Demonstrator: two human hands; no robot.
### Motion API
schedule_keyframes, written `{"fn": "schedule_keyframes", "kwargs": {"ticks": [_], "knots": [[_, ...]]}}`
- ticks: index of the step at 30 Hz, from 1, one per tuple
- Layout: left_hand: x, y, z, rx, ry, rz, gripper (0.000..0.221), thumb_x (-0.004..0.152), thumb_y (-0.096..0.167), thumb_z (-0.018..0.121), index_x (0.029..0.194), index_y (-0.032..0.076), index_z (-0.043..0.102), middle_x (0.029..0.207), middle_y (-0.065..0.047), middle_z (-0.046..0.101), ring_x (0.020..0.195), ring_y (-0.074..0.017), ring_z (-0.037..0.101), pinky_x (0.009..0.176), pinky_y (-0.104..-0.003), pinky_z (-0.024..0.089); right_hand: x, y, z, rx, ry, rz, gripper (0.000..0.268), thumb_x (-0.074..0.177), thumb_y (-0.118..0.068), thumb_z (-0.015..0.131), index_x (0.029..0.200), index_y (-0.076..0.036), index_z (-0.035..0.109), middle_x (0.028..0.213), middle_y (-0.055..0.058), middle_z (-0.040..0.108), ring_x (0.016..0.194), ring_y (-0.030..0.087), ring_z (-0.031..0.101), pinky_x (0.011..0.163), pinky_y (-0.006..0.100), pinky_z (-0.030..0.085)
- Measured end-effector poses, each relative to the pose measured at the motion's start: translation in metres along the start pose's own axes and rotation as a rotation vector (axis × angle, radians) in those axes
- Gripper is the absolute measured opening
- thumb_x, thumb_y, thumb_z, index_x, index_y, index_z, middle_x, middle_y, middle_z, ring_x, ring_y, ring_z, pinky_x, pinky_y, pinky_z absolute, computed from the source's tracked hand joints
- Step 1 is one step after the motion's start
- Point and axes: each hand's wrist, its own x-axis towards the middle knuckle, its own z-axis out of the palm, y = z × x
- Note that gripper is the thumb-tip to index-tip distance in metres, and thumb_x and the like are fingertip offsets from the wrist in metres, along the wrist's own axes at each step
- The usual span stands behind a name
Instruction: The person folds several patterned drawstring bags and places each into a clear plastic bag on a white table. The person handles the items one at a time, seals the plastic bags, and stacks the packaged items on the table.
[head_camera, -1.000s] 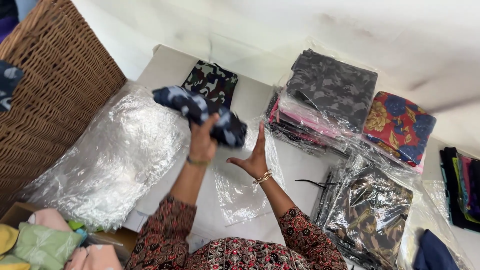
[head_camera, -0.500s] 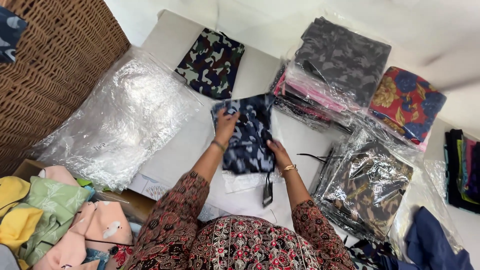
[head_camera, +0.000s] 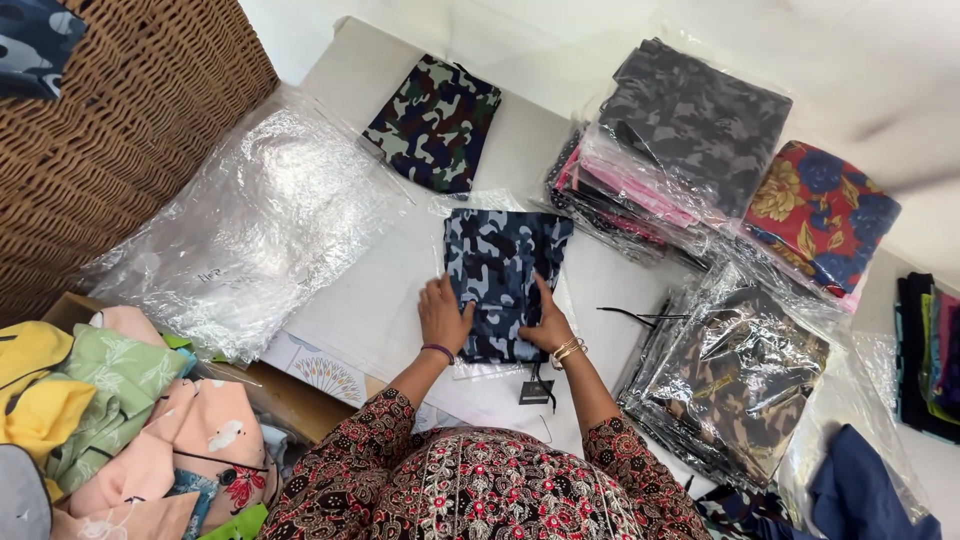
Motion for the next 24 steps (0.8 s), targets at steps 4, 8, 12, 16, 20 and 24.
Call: {"fn": "schedule_keyframes", "kwargs": {"ticks": [4,8,12,16,20,24], "knots": [[-0.005,-0.017,0.022,-0.14,-0.089,-0.069,0.062,0.086,0.03,0.077,0.128,-0.005,0.048,0.109,-0.026,0.064,0.097,-0.0416,0.064,0.082,-0.047,0.053,-0.008,0.008,-0.003,-0.05,-0.086,0.132,0.108,0.065,-0.023,0.088,0.157,-0.025,0.031,0.151,0.017,0.053,0.135,0.032,0.056,0.11,0.038,0.046],[-0.014,-0.027,0.024,-0.317,-0.219,-0.316,0.044,0.094,0.03,0.074,0.118,0.002,0.051,0.091,-0.021,0.067,0.085,-0.04,0.068,0.077,-0.047,0.054,-0.007,0.028,0.001,0.043,0.039,0.144,0.086,0.08,-0.025,0.084,0.154,-0.024,0.04,0.146,0.016,0.06,0.134,0.031,0.058,0.109,0.038,0.046],[-0.019,-0.008,-0.008,-0.378,-0.259,-0.342,0.043,0.086,0.022,0.074,0.118,0.006,0.052,0.073,-0.017,0.068,0.07,-0.0376,0.071,0.068,-0.046,0.055,-0.008,0.015,-0.003,0.086,0.135,0.128,0.094,0.076,-0.011,0.076,0.157,-0.025,0.031,0.141,0.019,0.061,0.125,0.033,0.063,0.102,0.039,0.05],[-0.035,-0.02,0.004,-0.369,-0.283,-0.341,0.057,0.083,0.023,0.077,0.125,0.001,0.046,0.079,-0.019,0.067,0.074,-0.0386,0.069,0.07,-0.046,0.055,-0.01,0.001,-0.003,0.131,0.139,0.272,0.092,0.08,-0.011,0.072,0.16,-0.026,0.029,0.138,0.021,0.065,0.12,0.034,0.069,0.101,0.039,0.053],[-0.043,-0.031,0.035,-0.163,-0.252,-0.173,0.063,0.078,0.026,0.085,0.121,-0.003,0.049,0.104,-0.024,0.061,0.096,-0.0431,0.063,0.084,-0.048,0.054,-0.01,-0.001,-0.005,0.048,0.187,0.1,0.105,0.071,-0.009,0.078,0.158,-0.024,0.02,0.139,0.025,0.058,0.12,0.04,0.062,0.099,0.042,0.05],[-0.041,-0.002,0.017,-0.103,-0.321,-0.2,0.064,0.078,0.025,0.085,0.126,0.002,0.048,0.122,-0.023,0.056,0.111,-0.0431,0.06,0.093,-0.047,0.053,-0.016,0.004,-0.011,-0.104,0.092,0.003,0.097,0.065,-0.011,0.079,0.15,-0.023,0.035,0.137,0.025,0.06,0.121,0.043,0.06,0.099,0.044,0.05]]}}
